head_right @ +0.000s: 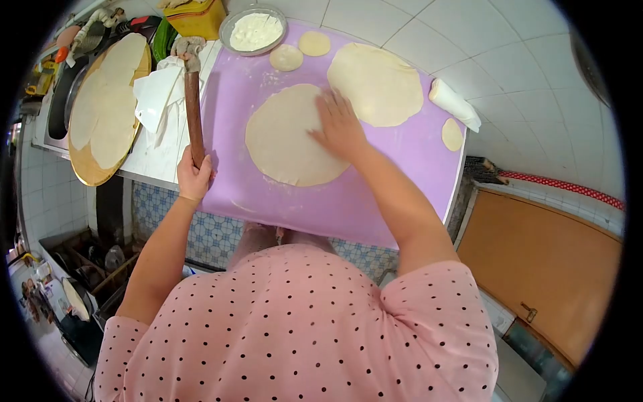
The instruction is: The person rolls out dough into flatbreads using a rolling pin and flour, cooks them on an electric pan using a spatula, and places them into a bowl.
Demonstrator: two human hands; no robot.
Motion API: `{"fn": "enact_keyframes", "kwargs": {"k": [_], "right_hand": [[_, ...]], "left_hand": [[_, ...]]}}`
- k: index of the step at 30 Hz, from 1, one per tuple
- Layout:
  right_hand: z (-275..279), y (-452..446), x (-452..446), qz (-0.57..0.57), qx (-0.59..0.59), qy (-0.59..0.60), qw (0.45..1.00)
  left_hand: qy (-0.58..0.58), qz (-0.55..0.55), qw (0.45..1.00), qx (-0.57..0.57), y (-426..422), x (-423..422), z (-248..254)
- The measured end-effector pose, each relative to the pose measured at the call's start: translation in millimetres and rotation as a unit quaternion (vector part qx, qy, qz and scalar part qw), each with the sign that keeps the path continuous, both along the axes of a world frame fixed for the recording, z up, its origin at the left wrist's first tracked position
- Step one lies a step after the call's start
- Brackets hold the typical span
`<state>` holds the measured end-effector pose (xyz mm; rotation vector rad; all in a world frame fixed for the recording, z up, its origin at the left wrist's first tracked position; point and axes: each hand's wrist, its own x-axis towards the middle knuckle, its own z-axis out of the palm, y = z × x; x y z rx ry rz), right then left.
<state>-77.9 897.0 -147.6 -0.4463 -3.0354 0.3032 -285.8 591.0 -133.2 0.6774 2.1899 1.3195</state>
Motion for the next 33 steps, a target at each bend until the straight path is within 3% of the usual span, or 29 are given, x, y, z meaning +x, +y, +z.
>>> {"fn": "enact_keyframes", "kwargs": {"k": [4,7,14,16,19,20,22,25,28,33], "right_hand": [[28,-70,52,-0.057,-0.012,-0.134,0.989],[28,-124,54,0.044,-0.051,-0.073,0.995],[33,-151,66,0.157,-0.15,-0.089,0.972],[30,-136,86,0.185,-0.204,-0.066,0.959],[33,-119,110,-0.052,-0.272,0.01,0.961],[31,-121,111,-0.163,-0.336,0.071,0.925],[27,-124,102,-0.367,-0.44,0.191,0.797],[30,-127,82,-0.503,-0.661,0.317,0.458],[48,-129,62,-0.558,-0.695,0.33,0.311],[52,-132,49,-0.592,-0.67,0.223,0.388]], "left_hand": [[0.025,-0.003,1.0,-0.008,2,1,5],[0.008,-0.004,1.0,-0.006,1,-1,1],[-0.025,-0.035,0.999,-0.022,1,-5,-4],[0.089,-0.083,0.99,-0.071,4,1,4],[0.236,-0.208,0.948,-0.041,20,18,14],[0.278,-0.257,0.925,-0.015,27,29,17],[0.28,-0.333,0.897,-0.075,48,51,37],[0.281,-0.385,0.873,-0.104,77,74,45],[0.308,-0.405,0.857,-0.082,94,80,33],[0.345,-0.431,0.831,-0.068,99,80,20]]}}
